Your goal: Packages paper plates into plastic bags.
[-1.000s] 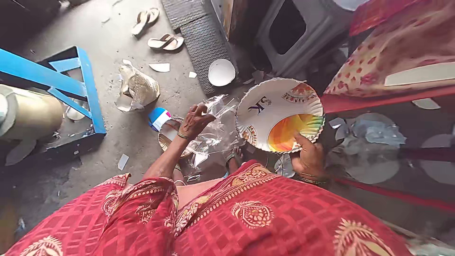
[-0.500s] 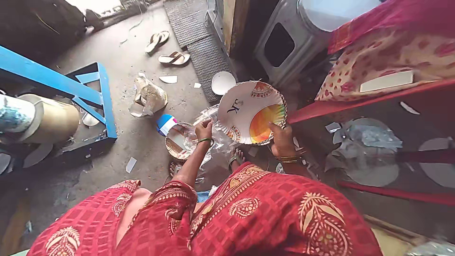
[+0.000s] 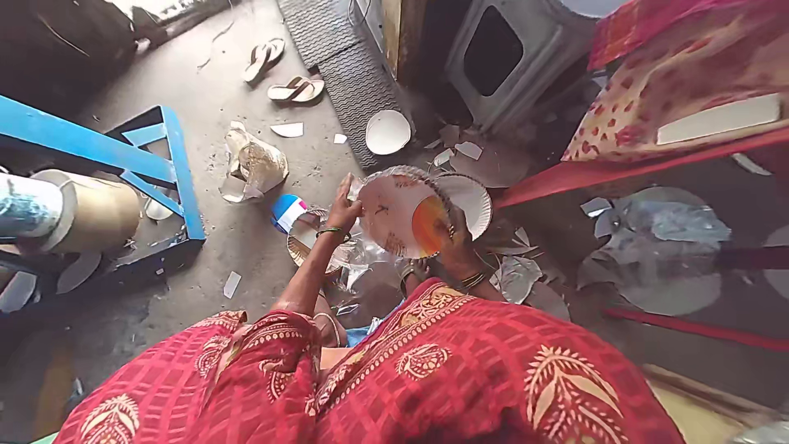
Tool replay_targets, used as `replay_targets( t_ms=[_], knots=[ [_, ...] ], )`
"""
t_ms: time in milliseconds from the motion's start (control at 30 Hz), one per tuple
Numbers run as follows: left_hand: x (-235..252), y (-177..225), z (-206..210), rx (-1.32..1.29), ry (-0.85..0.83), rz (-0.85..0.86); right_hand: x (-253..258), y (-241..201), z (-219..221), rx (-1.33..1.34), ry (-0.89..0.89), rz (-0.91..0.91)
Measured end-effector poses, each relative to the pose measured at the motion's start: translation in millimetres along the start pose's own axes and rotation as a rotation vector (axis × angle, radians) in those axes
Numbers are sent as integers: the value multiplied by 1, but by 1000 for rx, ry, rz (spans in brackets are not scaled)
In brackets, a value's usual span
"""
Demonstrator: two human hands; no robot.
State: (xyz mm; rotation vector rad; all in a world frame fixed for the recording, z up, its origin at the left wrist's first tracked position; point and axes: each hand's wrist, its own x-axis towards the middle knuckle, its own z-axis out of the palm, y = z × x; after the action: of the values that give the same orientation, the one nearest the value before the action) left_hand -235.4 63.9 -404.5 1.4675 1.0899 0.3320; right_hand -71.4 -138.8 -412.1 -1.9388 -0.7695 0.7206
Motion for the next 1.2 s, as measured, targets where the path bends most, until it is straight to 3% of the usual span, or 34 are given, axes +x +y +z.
replay_targets(
  t_ms=[100,233,367,600,667,800,967,1133,1200],
  knots=[
    [-10,5,3,22,-69,35,-7,7,0,-63,-158,49],
    [-51,29,22,286,-270,51,-8,6,7,-86,-284,100],
    [-53,23,39,506,-279,321,1,3,6,-85,-318,69],
    [-68,46,60,642,-389,642,15,-12,-8,-102,-375,-64],
    [-72,51,67,685,-320,706,16,-19,-10,-104,-373,-131],
    [-81,59,63,670,-168,674,13,-26,-17,-103,-330,-133],
    [-85,76,36,845,86,388,12,-35,-24,-95,-345,-161],
    [-57,70,7,722,22,587,10,-48,-21,-134,-377,-195],
    [-51,68,-1,616,-8,561,10,-50,-21,-137,-380,-198]
  ],
)
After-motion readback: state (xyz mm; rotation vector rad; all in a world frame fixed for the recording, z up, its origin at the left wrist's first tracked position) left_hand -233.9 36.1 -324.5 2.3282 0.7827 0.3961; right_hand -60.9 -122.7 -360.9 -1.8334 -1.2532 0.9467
